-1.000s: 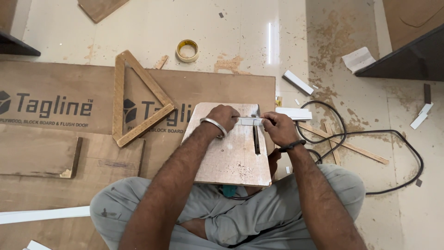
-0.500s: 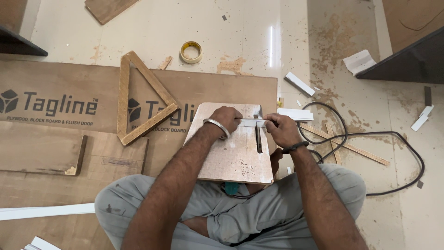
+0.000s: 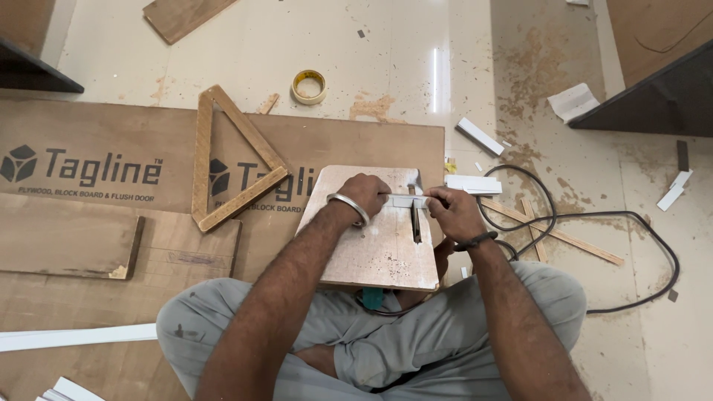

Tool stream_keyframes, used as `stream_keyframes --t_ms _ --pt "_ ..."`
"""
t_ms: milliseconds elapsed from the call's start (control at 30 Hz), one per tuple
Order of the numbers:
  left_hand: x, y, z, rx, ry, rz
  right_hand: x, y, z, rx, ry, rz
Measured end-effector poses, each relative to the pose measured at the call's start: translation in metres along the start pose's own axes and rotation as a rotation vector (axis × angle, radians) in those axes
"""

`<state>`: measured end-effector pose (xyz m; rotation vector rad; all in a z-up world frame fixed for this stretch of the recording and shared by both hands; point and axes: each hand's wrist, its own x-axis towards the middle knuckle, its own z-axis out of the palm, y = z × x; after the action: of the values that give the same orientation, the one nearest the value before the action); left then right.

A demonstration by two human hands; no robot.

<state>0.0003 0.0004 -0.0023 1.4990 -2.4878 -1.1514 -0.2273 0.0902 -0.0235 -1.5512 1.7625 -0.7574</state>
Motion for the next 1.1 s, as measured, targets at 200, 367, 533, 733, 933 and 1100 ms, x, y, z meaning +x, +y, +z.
stream_keyframes --t_ms 200,367,533,733,933,1100 --pt "-0.002 -0.002 0.002 0.004 0.004 0.028 -0.004 -0.003 -0.001 0.000 -0.009 0.012" --pt "-0.006 -0.001 0.002 0.014 0.017 0.043 -0.006 -0.003 -0.001 -0.006 -0.013 0.026" --pt "-0.006 0.002 0.001 0.007 -0.006 0.006 -0.005 -0.004 0.000 -0.041 0.000 0.020" --pt "0.005 0.000 0.002 0.029 0.009 0.007 0.005 0.004 0.004 -0.014 0.022 0.013" --pt "0.018 0.000 0.001 -0.029 -0.037 -0.120 0.016 0.009 0.010 -0.090 0.071 0.021" --pt "0.022 -0.013 0.007 -0.012 0.018 -0.034 0.018 0.013 0.012 -0.073 0.076 0.028"
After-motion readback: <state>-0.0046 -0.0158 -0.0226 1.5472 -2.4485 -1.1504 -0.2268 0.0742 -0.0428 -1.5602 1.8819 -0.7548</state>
